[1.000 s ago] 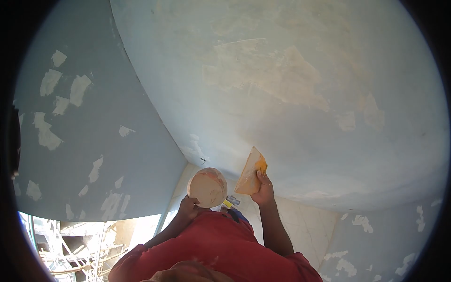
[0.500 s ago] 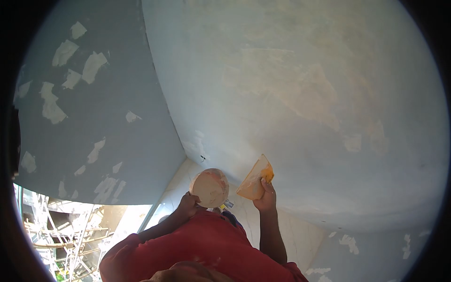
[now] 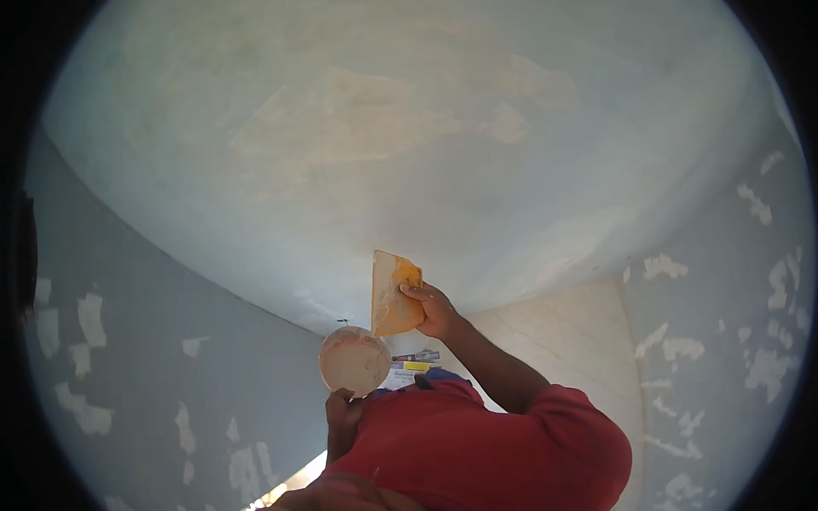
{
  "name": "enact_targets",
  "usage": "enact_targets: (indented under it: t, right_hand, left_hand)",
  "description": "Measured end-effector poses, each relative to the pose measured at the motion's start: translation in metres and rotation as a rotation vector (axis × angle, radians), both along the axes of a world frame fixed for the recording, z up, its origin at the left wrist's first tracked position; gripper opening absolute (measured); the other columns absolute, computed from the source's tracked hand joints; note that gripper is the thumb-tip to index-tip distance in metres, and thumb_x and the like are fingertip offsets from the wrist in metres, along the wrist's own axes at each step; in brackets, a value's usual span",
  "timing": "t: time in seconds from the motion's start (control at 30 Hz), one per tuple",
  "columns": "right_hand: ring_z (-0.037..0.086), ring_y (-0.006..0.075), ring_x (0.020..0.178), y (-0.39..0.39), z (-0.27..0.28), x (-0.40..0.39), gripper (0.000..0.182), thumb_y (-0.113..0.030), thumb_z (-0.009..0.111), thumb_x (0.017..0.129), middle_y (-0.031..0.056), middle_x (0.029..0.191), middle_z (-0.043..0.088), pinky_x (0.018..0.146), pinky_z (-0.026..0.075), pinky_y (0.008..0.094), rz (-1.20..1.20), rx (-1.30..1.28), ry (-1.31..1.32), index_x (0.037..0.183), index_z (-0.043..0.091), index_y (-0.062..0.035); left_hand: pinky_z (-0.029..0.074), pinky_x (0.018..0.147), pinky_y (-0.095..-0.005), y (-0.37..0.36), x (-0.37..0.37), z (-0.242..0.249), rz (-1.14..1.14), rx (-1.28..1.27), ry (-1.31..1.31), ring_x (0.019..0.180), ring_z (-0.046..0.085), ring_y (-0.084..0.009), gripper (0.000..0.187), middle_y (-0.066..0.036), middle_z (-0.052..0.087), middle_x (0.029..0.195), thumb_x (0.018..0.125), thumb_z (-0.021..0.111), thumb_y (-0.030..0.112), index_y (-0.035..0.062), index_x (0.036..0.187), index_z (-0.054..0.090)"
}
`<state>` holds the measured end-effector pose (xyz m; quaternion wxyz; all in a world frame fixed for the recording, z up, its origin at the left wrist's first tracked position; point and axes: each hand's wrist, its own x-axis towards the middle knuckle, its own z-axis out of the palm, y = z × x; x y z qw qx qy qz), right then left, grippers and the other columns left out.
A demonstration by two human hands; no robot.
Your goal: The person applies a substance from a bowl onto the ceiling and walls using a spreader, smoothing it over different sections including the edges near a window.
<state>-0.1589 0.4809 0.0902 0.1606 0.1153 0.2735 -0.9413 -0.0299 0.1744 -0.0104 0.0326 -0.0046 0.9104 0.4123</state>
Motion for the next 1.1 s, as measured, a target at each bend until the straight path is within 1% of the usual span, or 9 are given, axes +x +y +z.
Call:
enact_targets:
  t: [0.13, 0.27, 0.43, 0.6, 0.67, 0.7, 0.8, 1.03, 1.1]
  right_hand:
    - [0.063, 0.0234, 0.109, 0.001, -0.013, 0.002, 0.037, -0.015, 0.064, 0.094, 0.0079, 0.118, 0.062, 0.098, 0.051, 0.0411, -0.07, -0.051, 0.03, 0.127, 0.05, -0.005]
    - [0.064, 0.0247, 0.11, 0.006, -0.023, 0.006, 0.036, -0.017, 0.062, 0.095, 0.0097, 0.117, 0.063, 0.098, 0.05, 0.0425, -0.146, -0.025, 0.063, 0.126, 0.051, -0.003]
    - [0.062, 0.0251, 0.112, 0.01, -0.032, 0.009, 0.04, -0.016, 0.064, 0.094, 0.0099, 0.12, 0.061, 0.1, 0.049, 0.0436, -0.235, -0.044, 0.04, 0.129, 0.049, -0.0049]
    - [0.061, 0.0256, 0.114, 0.009, -0.052, 0.006, 0.042, -0.017, 0.066, 0.093, 0.0086, 0.12, 0.061, 0.102, 0.048, 0.0445, -0.317, -0.028, 0.103, 0.129, 0.048, -0.0064]
    - [0.06, 0.0257, 0.114, 0.006, -0.063, 0.001, 0.042, -0.017, 0.066, 0.093, 0.0082, 0.12, 0.061, 0.102, 0.047, 0.0448, -0.371, -0.01, 0.125, 0.13, 0.048, -0.0066]
    - [0.06, 0.0255, 0.114, 0.005, -0.074, 0.001, 0.042, -0.017, 0.066, 0.093, 0.0081, 0.12, 0.061, 0.103, 0.047, 0.0449, -0.385, -0.006, 0.122, 0.129, 0.049, -0.0067]
    - [0.06, 0.0252, 0.115, 0.003, -0.082, -0.003, 0.042, -0.016, 0.064, 0.093, 0.0085, 0.12, 0.06, 0.102, 0.047, 0.0438, -0.42, 0.016, 0.135, 0.13, 0.048, -0.0056]
    - [0.061, 0.0233, 0.111, 0.001, -0.103, -0.019, 0.04, -0.018, 0.066, 0.093, 0.0066, 0.117, 0.061, 0.101, 0.048, 0.0419, -0.672, 0.119, 0.195, 0.128, 0.051, -0.0061]
    - [0.06, 0.0172, 0.103, 0.01, -0.065, -0.041, 0.042, -0.024, 0.068, 0.093, 0.0048, 0.111, 0.062, 0.092, 0.049, 0.0355, -0.882, 0.549, 0.263, 0.127, 0.054, -0.0036]
  left_hand:
    - [0.053, 0.088, -0.0395, -0.009, -0.011, -0.016, 0.093, 0.481, -0.39, 0.102, 0.065, -0.0303, 0.031, -0.021, 0.063, 0.111, 0.076, 0.077, 0.006, -0.0039, 0.101, 0.062]
    - [0.053, 0.092, -0.0383, -0.024, -0.019, -0.019, -0.235, 0.088, -0.261, 0.107, 0.062, -0.0258, 0.046, -0.019, 0.058, 0.12, 0.078, 0.068, -0.003, -0.0064, 0.12, 0.049]
    - [0.053, 0.09, -0.0372, -0.032, -0.026, -0.049, 0.158, 1.101, -0.602, 0.106, 0.062, -0.0241, 0.036, -0.019, 0.061, 0.118, 0.077, 0.071, -0.001, -0.0062, 0.111, 0.058]
    - [0.058, 0.085, -0.0457, -0.042, -0.033, 0.004, -0.257, 0.114, -0.275, 0.093, 0.067, -0.0302, 0.038, -0.019, 0.064, 0.109, 0.074, 0.076, 0.003, -0.0062, 0.107, 0.059]
    - [0.046, 0.106, -0.0548, -0.078, -0.067, -0.128, 0.312, 1.541, -0.947, 0.129, 0.047, -0.0407, 0.064, -0.026, 0.046, 0.139, 0.079, 0.056, 0.002, -0.0041, 0.139, 0.035]
    - [0.046, 0.106, -0.0548, -0.083, -0.073, -0.142, 0.288, 1.549, -0.94, 0.129, 0.047, -0.0407, 0.064, -0.026, 0.046, 0.139, 0.079, 0.056, 0.002, -0.0041, 0.139, 0.035]
    - [0.038, 0.109, -0.0662, -0.088, -0.086, -0.176, 0.272, 1.56, -0.877, 0.135, 0.036, -0.0475, 0.073, -0.027, 0.036, 0.145, 0.074, 0.048, -0.001, -0.0033, 0.143, 0.025]
    - [0.054, 0.081, -0.0387, -0.111, -0.105, -0.228, 0.248, 1.256, -0.638, 0.097, 0.065, -0.0272, 0.042, -0.014, 0.068, 0.103, 0.082, 0.077, 0.026, -0.0006, 0.11, 0.061]
    - [0.053, 0.076, -0.0338, -0.096, -0.096, -0.076, -0.21, 0.16, -0.285, 0.086, 0.066, -0.0236, 0.043, -0.01, 0.069, 0.086, 0.081, 0.08, 0.037, -0.0011, 0.093, 0.064]
